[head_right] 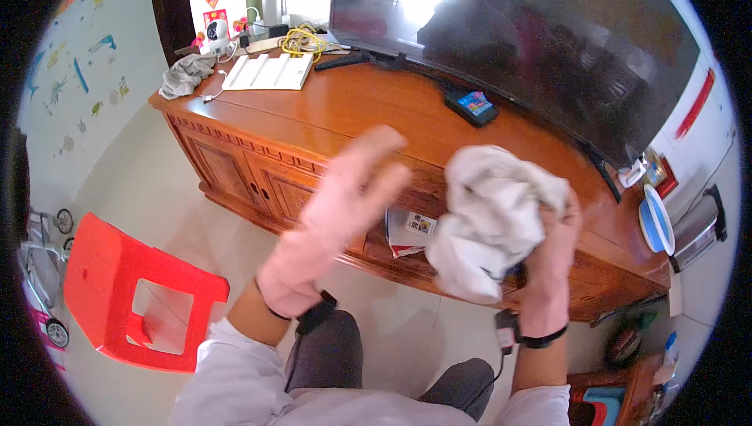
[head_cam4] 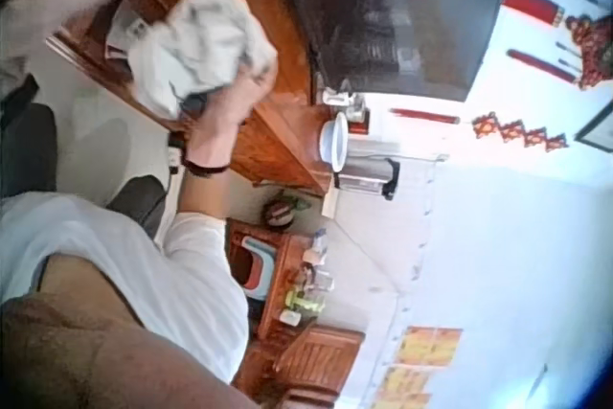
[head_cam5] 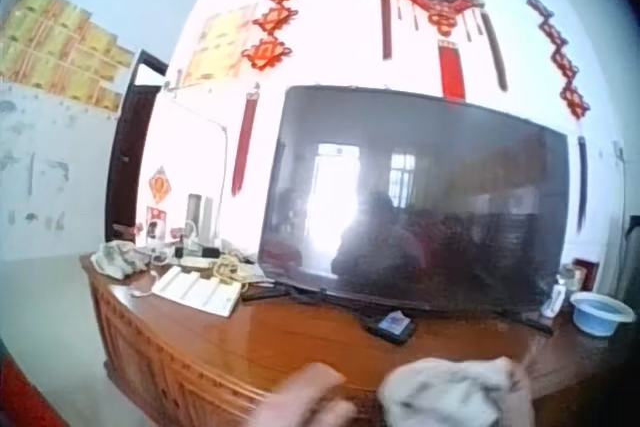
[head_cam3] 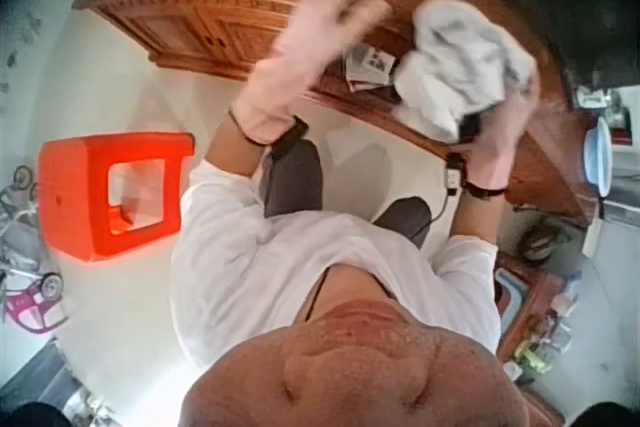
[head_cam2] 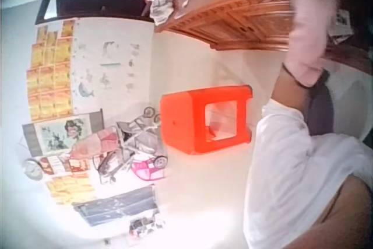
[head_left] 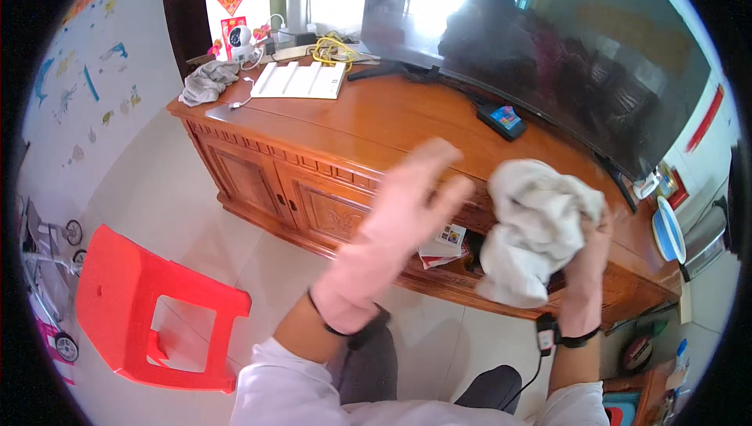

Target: The person cleans a wooden cabinet with a cloth by wiping down the front doors, removing items from the shelf to wipe the interior compartment, and wiping the top surface.

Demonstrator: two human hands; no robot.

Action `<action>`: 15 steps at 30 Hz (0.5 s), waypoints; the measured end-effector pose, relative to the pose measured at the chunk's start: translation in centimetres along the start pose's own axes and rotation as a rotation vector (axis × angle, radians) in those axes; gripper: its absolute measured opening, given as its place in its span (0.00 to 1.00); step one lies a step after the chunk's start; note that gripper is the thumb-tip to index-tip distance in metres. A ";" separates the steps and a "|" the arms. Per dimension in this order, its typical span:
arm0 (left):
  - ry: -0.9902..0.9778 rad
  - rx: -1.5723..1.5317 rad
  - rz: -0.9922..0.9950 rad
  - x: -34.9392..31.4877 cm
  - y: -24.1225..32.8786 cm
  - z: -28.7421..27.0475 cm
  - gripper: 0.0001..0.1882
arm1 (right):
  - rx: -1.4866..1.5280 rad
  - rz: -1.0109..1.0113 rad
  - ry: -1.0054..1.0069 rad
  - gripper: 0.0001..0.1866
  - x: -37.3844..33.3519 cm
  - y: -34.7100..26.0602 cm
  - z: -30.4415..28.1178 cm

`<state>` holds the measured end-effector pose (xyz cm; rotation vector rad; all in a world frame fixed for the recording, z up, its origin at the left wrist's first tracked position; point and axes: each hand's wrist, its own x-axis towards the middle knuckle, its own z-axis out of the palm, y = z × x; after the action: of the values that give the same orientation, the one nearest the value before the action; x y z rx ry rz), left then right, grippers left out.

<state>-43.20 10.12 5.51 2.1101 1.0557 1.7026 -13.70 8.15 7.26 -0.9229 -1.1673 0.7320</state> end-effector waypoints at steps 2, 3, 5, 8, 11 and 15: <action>0.156 0.452 -0.043 -0.2 -3.8 -4.5 0.22 | -0.182 -0.096 -0.074 0.19 2.8 0.3 -4.1; 0.159 0.646 -0.166 -1.0 -6.3 -6.0 0.23 | -0.186 -0.090 -0.087 0.19 2.5 0.2 -2.7; 0.062 0.743 -0.209 -3.1 -10.1 -8.0 0.23 | -0.387 -0.131 -0.309 0.22 1.7 0.5 0.7; 0.098 0.713 -0.163 -3.0 -9.9 -7.2 0.24 | -0.511 0.070 -0.326 0.23 3.0 1.2 3.4; 0.096 0.728 -0.152 -2.8 -9.9 -7.1 0.24 | -0.594 0.201 -0.423 0.21 4.8 1.4 9.1; 0.095 0.678 -0.126 -2.5 -10.1 -6.5 0.24 | -0.486 -0.045 -0.739 0.21 8.5 6.8 18.3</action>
<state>-53.22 14.07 -0.34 2.2562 1.9695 1.5333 -29.43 22.56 7.18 -1.0487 -2.0761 0.7933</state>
